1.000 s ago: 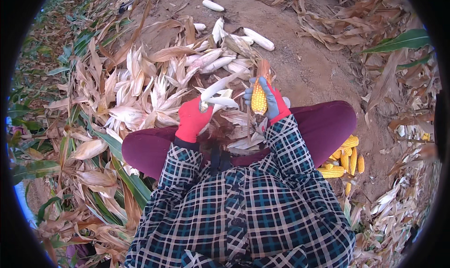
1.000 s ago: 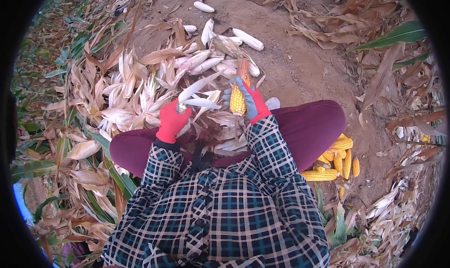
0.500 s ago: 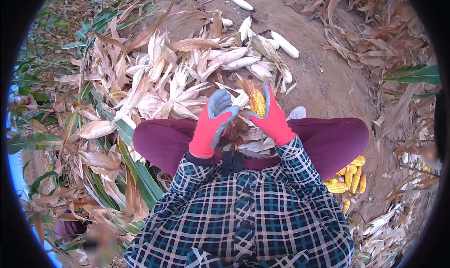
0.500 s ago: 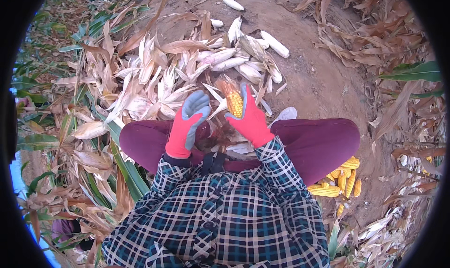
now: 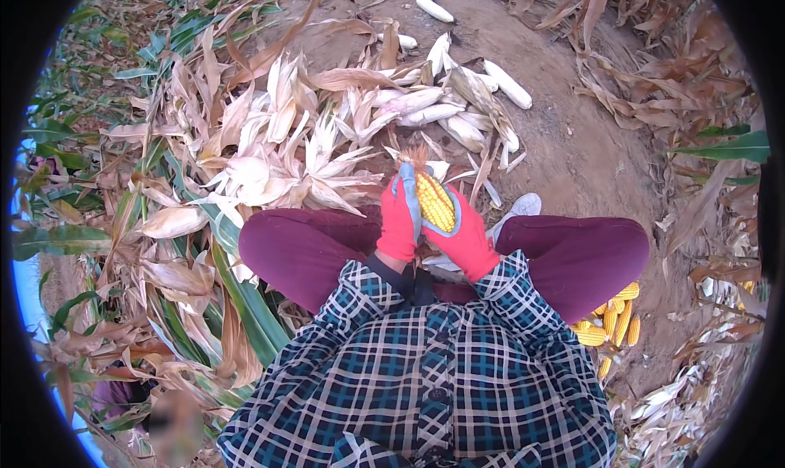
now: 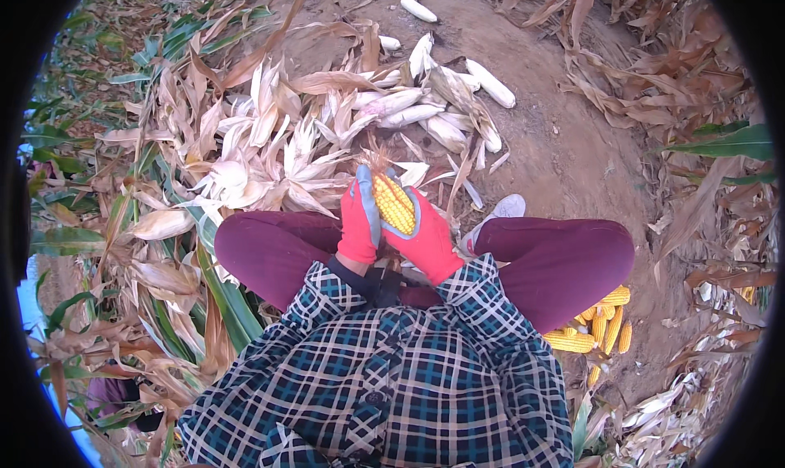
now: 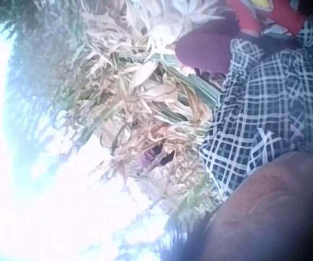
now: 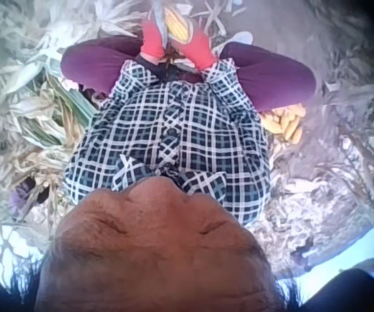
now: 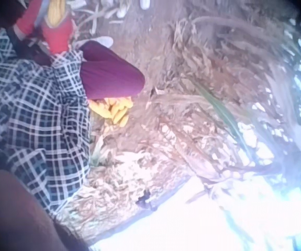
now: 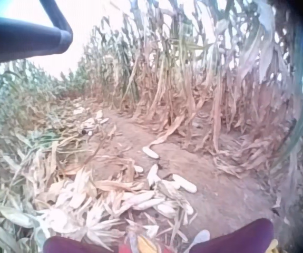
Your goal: The person sits cross-legged in a cornfield and shucks corn cobs by hand, removing the husks and silk. The shucked cobs are placed in a pile to the right, and the discarded husks are dropped to the left.
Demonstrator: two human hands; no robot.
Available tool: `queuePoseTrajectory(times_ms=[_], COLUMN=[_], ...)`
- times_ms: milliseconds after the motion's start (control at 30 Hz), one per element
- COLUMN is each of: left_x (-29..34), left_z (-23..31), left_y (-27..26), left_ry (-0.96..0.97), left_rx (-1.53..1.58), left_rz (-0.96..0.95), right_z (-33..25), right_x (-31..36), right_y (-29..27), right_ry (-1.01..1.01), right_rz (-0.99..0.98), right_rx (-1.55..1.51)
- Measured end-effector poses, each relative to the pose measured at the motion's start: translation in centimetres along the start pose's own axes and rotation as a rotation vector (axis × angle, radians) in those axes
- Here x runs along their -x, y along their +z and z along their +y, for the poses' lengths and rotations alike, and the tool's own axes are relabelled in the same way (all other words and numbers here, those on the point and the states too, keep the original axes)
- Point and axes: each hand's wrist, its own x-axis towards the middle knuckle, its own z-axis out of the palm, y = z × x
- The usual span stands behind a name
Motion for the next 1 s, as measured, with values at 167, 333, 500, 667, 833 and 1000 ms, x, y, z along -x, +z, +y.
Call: queuePoseTrajectory(times_ms=[167, 333, 500, 667, 833, 1000], left_x=[0.7, 0.4, -0.3, -0.2, -0.6, -2.0], left_z=[1.1, 0.5, -0.8, 3.3, 2.7, 0.1], left_y=[-1.0, -0.8, -1.8, 0.5, -2.6, -2.9], left_ry=[0.081, 0.207, -0.102, -0.073, 0.050, 0.251], left_rx=[-0.055, -0.120, 0.195, 0.596, 0.164, -0.263], left_rz=[0.033, 0.036, -0.132, -0.185, -0.358, 0.041], right_z=[-0.2, 0.3, -0.7, -1.8, -0.8, 0.8], right_x=[0.0, 0.2, 0.3, 0.3, -0.6, -0.5], right_y=[0.0, -0.1, -0.5, -1.5, -3.4, -0.4], right_ry=[0.019, 0.000, 0.020, 0.219, 0.489, 0.070], right_rz=[-0.101, -0.114, -0.172, -0.494, -0.885, -0.367], right_rx=[-0.319, -0.366, -0.430, -0.736, -1.136, -0.300])
